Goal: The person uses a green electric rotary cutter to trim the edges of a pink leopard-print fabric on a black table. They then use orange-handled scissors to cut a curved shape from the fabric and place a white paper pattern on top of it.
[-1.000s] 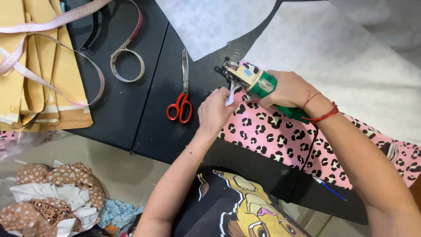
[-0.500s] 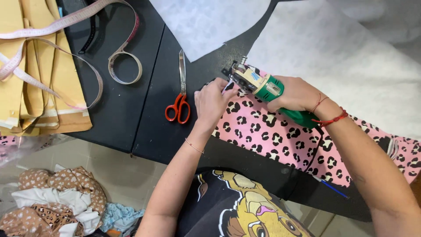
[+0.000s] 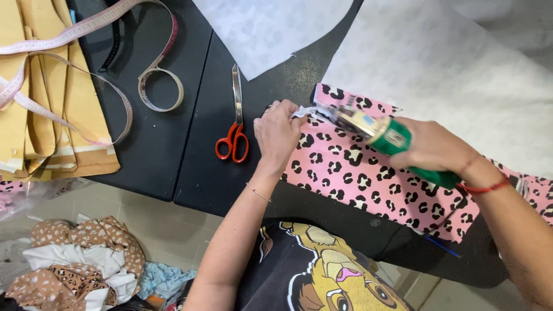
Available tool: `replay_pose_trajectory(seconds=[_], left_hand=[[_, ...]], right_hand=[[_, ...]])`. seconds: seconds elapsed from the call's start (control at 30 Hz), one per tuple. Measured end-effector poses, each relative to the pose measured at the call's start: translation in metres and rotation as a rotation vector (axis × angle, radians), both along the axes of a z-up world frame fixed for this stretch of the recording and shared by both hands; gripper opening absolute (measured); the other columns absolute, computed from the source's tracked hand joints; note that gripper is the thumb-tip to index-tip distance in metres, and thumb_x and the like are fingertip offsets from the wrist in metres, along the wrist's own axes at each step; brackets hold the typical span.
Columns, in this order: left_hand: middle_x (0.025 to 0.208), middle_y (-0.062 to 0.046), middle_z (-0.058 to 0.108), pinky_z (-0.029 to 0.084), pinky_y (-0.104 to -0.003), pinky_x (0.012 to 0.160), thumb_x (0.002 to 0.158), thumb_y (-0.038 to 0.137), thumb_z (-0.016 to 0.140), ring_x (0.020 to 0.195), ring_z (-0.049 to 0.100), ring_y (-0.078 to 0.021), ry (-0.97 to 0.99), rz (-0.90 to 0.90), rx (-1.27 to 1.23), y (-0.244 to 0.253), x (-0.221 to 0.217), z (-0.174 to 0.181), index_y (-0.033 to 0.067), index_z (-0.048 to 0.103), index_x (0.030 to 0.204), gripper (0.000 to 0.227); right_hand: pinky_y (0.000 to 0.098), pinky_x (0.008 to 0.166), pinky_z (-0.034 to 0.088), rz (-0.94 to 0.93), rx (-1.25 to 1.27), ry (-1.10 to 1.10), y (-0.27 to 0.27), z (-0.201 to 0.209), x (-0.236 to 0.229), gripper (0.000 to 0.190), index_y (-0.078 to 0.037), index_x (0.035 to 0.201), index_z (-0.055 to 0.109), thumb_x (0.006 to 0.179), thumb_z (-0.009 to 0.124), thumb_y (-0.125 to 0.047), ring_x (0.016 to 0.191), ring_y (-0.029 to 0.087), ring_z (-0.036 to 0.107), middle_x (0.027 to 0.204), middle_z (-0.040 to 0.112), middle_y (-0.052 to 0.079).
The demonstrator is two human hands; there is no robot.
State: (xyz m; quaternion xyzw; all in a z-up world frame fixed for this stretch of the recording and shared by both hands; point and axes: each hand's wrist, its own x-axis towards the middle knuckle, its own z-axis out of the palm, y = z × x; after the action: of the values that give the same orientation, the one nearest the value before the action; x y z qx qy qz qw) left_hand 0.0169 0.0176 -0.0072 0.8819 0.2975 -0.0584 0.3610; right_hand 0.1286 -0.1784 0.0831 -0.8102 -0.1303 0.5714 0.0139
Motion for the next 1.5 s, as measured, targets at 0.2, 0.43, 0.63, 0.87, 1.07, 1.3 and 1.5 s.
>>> replay_pose_trajectory(seconds=[0.2, 0.43, 0.63, 0.87, 1.07, 1.3, 1.5], left_hand=[[0.066, 0.003, 0.049, 0.033, -0.037, 0.064, 0.078, 0.031, 0.06, 0.067, 0.051, -0.0202, 0.0, -0.105, -0.057, 0.003, -0.008, 0.0, 0.0156, 0.048, 0.069, 0.022], [0.051, 0.007, 0.043, 0.029, -0.027, 0.057, 0.084, 0.027, 0.052, 0.048, 0.031, -0.0099, 0.032, -0.094, -0.349, 0.003, -0.02, 0.028, 0.0162, 0.039, 0.073, 0.02], [0.082, 0.005, 0.068, 0.039, -0.023, 0.056, 0.08, 0.029, 0.056, 0.089, 0.065, -0.0091, 0.028, 0.007, -0.501, 0.003, -0.023, 0.035, 0.0159, 0.049, 0.08, 0.015], [0.065, -0.003, 0.062, 0.046, -0.035, 0.067, 0.07, 0.032, 0.066, 0.071, 0.061, -0.0284, 0.043, 0.014, -0.485, 0.005, -0.029, 0.031, 0.0175, 0.056, 0.086, 0.024], [0.065, 0.0, 0.062, 0.045, -0.033, 0.067, 0.07, 0.034, 0.065, 0.07, 0.061, -0.0249, 0.062, 0.005, -0.524, 0.005, -0.031, 0.03, 0.0192, 0.055, 0.085, 0.023], [0.07, -0.006, 0.063, 0.046, -0.036, 0.065, 0.074, 0.034, 0.064, 0.074, 0.061, -0.0263, -0.001, 0.186, -0.483, 0.003, -0.043, 0.015, 0.0216, 0.057, 0.088, 0.02], [0.058, 0.003, 0.05, 0.029, -0.024, 0.042, 0.083, 0.017, 0.056, 0.046, 0.038, -0.007, -0.196, 0.186, -0.299, 0.031, -0.044, 0.014, 0.0102, 0.055, 0.09, 0.01]], right_hand=[[0.0167, 0.041, 0.062, -0.174, 0.429, -0.046, -0.093, -0.029, -0.029, 0.056, -0.011, 0.101, 0.053, 0.047, 0.069, -0.019, 0.052, 0.01, 0.07, 0.076, 0.066, 0.003], [0.0288, 0.067, 0.048, -0.232, 0.148, -0.206, -0.076, -0.016, -0.054, 0.063, -0.015, 0.106, 0.054, 0.046, 0.069, -0.019, 0.075, 0.019, 0.061, 0.094, 0.064, 0.004], [0.0188, 0.044, 0.041, -0.077, 0.09, -0.073, -0.025, -0.007, -0.046, 0.044, -0.016, 0.097, 0.051, 0.056, 0.063, -0.028, 0.051, 0.011, 0.051, 0.07, 0.059, 0.0], [0.0423, 0.071, 0.047, -0.163, 0.159, -0.162, 0.012, -0.012, -0.036, 0.065, -0.013, 0.104, 0.055, 0.045, 0.072, -0.036, 0.084, 0.036, 0.061, 0.084, 0.063, 0.017], [0.0418, 0.073, 0.046, -0.199, 0.229, -0.184, 0.029, -0.007, -0.033, 0.063, -0.013, 0.103, 0.056, 0.046, 0.073, -0.033, 0.085, 0.036, 0.06, 0.083, 0.063, 0.017], [0.0436, 0.077, 0.046, -0.345, 0.341, -0.291, 0.02, 0.012, -0.06, 0.063, -0.011, 0.102, 0.056, 0.043, 0.072, -0.027, 0.086, 0.035, 0.06, 0.086, 0.064, 0.017], [0.0329, 0.07, 0.043, -0.479, 0.151, -0.705, -0.07, 0.037, -0.097, 0.066, -0.006, 0.113, 0.054, 0.053, 0.071, -0.029, 0.08, 0.022, 0.057, 0.1, 0.061, 0.01]])
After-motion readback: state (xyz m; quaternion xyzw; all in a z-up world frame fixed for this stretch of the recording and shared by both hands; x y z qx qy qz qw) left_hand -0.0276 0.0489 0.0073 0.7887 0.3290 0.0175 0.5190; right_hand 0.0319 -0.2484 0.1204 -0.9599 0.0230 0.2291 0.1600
